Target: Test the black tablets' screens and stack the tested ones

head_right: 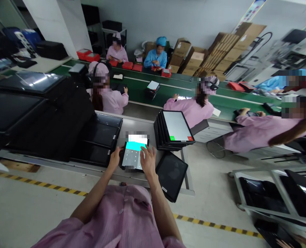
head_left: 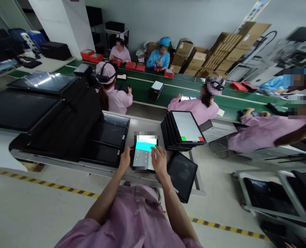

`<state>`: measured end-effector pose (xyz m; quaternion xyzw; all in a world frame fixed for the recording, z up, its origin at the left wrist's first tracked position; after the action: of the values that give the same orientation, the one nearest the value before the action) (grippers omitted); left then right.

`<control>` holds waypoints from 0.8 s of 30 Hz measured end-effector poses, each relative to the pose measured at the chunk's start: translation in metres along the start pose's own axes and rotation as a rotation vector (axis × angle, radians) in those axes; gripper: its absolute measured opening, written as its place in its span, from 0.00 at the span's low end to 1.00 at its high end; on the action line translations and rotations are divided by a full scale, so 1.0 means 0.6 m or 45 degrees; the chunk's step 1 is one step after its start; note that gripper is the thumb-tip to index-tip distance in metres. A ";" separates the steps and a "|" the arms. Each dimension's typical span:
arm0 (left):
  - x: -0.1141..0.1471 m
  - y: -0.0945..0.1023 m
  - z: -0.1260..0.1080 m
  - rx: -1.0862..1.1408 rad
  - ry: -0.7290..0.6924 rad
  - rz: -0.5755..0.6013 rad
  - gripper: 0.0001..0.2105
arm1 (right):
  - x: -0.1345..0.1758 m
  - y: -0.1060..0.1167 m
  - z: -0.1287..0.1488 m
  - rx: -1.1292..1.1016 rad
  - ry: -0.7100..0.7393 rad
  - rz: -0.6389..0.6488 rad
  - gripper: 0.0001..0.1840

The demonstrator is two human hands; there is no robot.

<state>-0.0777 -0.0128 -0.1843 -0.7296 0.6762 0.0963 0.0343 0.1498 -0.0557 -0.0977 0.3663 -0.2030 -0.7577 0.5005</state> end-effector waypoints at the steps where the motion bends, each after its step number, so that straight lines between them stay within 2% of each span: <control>1: 0.004 0.001 -0.003 0.012 -0.053 -0.009 0.33 | 0.000 0.006 -0.008 -0.037 -0.047 -0.029 0.20; 5: 0.016 0.004 -0.014 -0.036 -0.175 -0.032 0.31 | -0.001 0.020 -0.064 -0.278 -0.398 -0.137 0.25; 8: 0.015 0.005 -0.015 -0.070 -0.183 -0.011 0.29 | -0.004 -0.002 -0.109 -0.455 -0.601 -0.078 0.31; 11: 0.013 0.005 -0.012 -0.091 -0.197 0.015 0.30 | -0.008 -0.031 -0.147 -0.499 -0.738 -0.008 0.35; 15: 0.013 0.006 -0.010 -0.122 -0.197 0.032 0.29 | -0.006 -0.047 -0.169 -0.504 -0.755 0.007 0.36; 24: 0.015 0.008 -0.031 -0.106 -0.169 0.053 0.29 | -0.004 -0.057 -0.178 -0.452 -0.644 -0.033 0.32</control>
<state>-0.0800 -0.0251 -0.1673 -0.7081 0.6829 0.1734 0.0467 0.2105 -0.0330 -0.1896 0.0754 -0.1811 -0.8548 0.4805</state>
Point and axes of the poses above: each hand's wrist, its own x-axis away from the middle knuckle, its own y-axis out of the back of the hand, z = x × y, the point moved 6 cm from there along -x, towards the middle knuckle, and after that the axes turned 15 degrees about -y, right-handed, at the moved point
